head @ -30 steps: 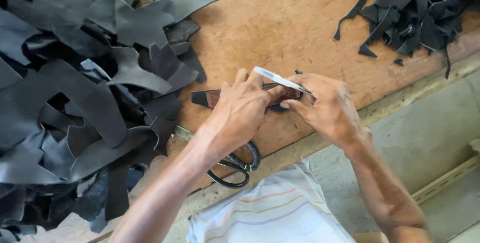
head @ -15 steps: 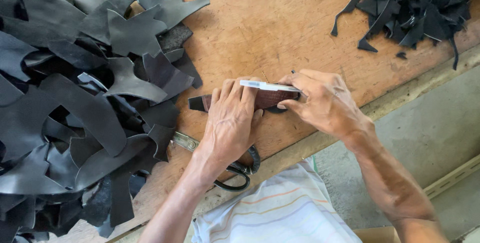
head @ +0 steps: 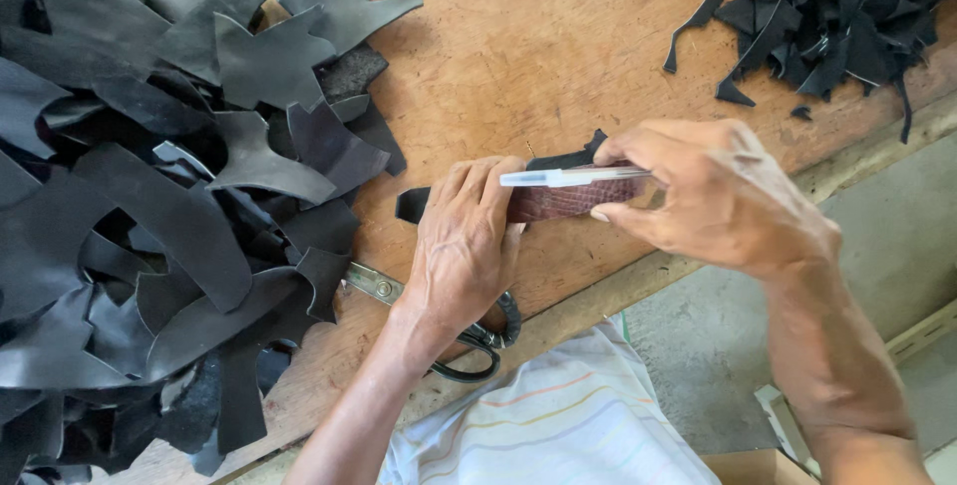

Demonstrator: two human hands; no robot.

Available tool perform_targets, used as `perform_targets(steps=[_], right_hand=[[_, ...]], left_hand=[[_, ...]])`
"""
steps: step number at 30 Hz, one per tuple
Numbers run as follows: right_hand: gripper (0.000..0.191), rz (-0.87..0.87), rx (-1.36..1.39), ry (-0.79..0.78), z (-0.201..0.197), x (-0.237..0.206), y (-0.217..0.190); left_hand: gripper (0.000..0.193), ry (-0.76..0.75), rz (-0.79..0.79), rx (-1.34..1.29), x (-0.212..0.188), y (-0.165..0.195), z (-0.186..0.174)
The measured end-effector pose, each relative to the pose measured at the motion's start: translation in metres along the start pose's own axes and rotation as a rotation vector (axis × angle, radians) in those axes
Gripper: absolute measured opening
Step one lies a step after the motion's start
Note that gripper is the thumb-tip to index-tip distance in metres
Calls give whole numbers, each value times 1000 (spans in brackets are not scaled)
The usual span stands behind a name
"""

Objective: The person cuts a black leather piece with shears, then places a patterned template on it to check fit. They pick up another leather piece, align the template again, and use a pen to mark the leather along the template's edge.

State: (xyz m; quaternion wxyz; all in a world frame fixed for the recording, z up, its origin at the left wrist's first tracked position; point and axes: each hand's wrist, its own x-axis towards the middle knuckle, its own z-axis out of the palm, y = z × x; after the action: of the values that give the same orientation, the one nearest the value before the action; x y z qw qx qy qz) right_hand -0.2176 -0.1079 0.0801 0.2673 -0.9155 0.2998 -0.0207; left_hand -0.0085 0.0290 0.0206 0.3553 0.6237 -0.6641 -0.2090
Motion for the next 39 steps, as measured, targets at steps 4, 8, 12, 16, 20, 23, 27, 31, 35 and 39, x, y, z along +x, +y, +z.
perform_targets(steps=[4,8,12,16,20,23,27,31,35,39], right_hand=[[40,-51,-105,2,-15,-1,3],[47,-37,-137,79,-44,-9,12],[42,186,-37,117,-70,-17,28],[33,185,-10,327,-69,-8,52],[31,98,20,392,-42,17,72],[29,-56,76,378,-20,28,70],[42,-35,150,358,0,10,44],[56,16,176,312,9,-10,17],[42,63,293,202,24,-17,1],[45,117,214,144,25,-17,5]], left_hand=[[54,3,0,-5,0,-2,-3],[67,27,-42,-76,1,-3,-3],[77,43,-58,-100,1,-4,-2],[67,52,-65,-113,-1,-4,0],[38,26,14,25,-5,-4,4],[32,18,45,257,-13,3,8],[43,-71,-56,307,-33,22,14],[51,-53,-115,275,-49,36,20],[40,-19,-126,223,-57,35,25],[39,83,-51,168,-75,36,22]])
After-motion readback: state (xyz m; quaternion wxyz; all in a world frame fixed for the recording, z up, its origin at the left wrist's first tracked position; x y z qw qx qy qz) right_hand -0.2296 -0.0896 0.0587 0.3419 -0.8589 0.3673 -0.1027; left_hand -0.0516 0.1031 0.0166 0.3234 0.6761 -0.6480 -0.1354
